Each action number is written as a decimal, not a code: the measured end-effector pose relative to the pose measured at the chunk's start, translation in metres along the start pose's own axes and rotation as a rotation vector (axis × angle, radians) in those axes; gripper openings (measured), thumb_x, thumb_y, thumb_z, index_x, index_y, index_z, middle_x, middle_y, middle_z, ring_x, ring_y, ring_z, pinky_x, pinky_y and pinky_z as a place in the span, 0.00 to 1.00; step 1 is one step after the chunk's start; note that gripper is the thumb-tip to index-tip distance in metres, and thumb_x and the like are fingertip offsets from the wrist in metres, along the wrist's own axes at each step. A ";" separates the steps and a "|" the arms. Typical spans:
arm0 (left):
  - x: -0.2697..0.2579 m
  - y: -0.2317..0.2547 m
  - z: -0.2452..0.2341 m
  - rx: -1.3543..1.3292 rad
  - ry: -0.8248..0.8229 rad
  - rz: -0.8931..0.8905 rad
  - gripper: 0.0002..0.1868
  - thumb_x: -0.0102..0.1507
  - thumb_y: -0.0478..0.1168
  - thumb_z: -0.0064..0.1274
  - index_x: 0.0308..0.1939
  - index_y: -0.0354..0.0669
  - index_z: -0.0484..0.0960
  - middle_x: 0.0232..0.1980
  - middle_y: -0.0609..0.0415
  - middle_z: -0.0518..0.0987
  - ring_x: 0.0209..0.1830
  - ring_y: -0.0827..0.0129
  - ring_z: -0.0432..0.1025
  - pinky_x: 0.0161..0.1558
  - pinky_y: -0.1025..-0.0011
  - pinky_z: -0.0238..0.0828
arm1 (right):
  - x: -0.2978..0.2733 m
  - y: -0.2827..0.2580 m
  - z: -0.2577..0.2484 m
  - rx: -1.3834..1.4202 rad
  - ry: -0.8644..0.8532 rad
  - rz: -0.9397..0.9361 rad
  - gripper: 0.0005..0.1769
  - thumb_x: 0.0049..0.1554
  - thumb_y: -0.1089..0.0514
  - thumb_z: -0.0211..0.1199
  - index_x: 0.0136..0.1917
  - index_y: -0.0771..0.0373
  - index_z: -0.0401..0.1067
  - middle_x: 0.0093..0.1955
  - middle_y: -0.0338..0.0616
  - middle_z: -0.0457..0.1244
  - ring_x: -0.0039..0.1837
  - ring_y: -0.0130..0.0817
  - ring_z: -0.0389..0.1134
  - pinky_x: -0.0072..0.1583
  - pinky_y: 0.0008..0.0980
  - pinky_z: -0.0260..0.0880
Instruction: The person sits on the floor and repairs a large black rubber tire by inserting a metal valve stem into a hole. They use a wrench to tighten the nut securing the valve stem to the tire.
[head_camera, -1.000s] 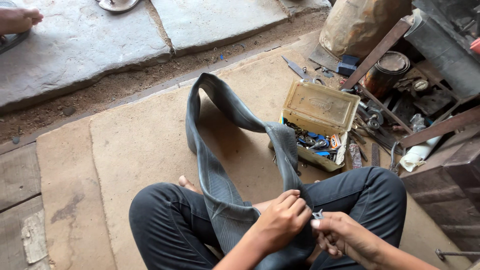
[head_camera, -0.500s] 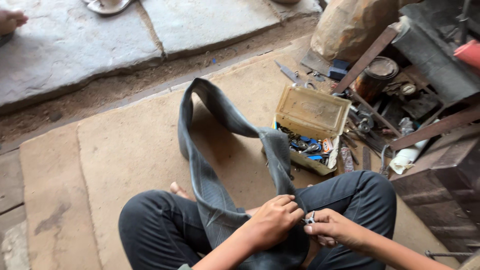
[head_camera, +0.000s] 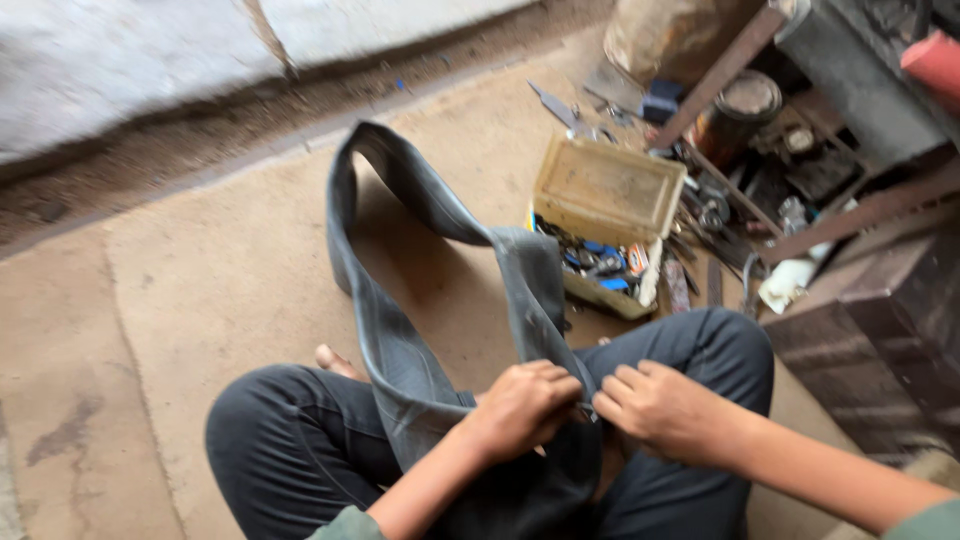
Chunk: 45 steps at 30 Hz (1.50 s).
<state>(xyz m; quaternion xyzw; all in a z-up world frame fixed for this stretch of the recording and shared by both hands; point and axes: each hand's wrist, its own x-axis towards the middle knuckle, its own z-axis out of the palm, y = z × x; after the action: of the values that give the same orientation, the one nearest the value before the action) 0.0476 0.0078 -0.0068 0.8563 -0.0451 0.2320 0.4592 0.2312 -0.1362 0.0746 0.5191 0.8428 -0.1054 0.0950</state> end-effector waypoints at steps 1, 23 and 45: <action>0.000 -0.002 0.001 0.010 0.018 -0.005 0.09 0.57 0.36 0.58 0.33 0.38 0.74 0.37 0.46 0.77 0.43 0.49 0.72 0.47 0.58 0.69 | -0.003 0.000 0.003 0.017 0.075 0.047 0.14 0.43 0.58 0.63 0.44 0.60 0.67 0.40 0.44 0.62 0.45 0.44 0.67 0.45 0.39 0.68; -0.013 -0.021 0.011 -0.064 -0.012 -0.090 0.08 0.56 0.34 0.59 0.35 0.39 0.75 0.36 0.49 0.75 0.43 0.53 0.72 0.46 0.59 0.71 | -0.005 -0.008 0.085 1.909 -0.002 0.889 0.12 0.58 0.54 0.65 0.38 0.61 0.68 0.28 0.28 0.54 0.28 0.17 0.50 0.32 0.22 0.47; -0.014 -0.033 0.018 -0.171 0.056 -0.200 0.14 0.51 0.38 0.66 0.28 0.36 0.75 0.35 0.47 0.77 0.43 0.50 0.74 0.44 0.56 0.71 | -0.011 0.007 0.034 1.928 -0.037 1.224 0.33 0.57 0.34 0.48 0.38 0.66 0.74 0.26 0.46 0.68 0.24 0.31 0.66 0.26 0.23 0.58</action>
<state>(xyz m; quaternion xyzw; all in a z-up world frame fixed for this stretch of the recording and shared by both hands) 0.0511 0.0104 -0.0470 0.8074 0.0337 0.2040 0.5526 0.2443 -0.1518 0.0443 0.6979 0.0152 -0.6522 -0.2954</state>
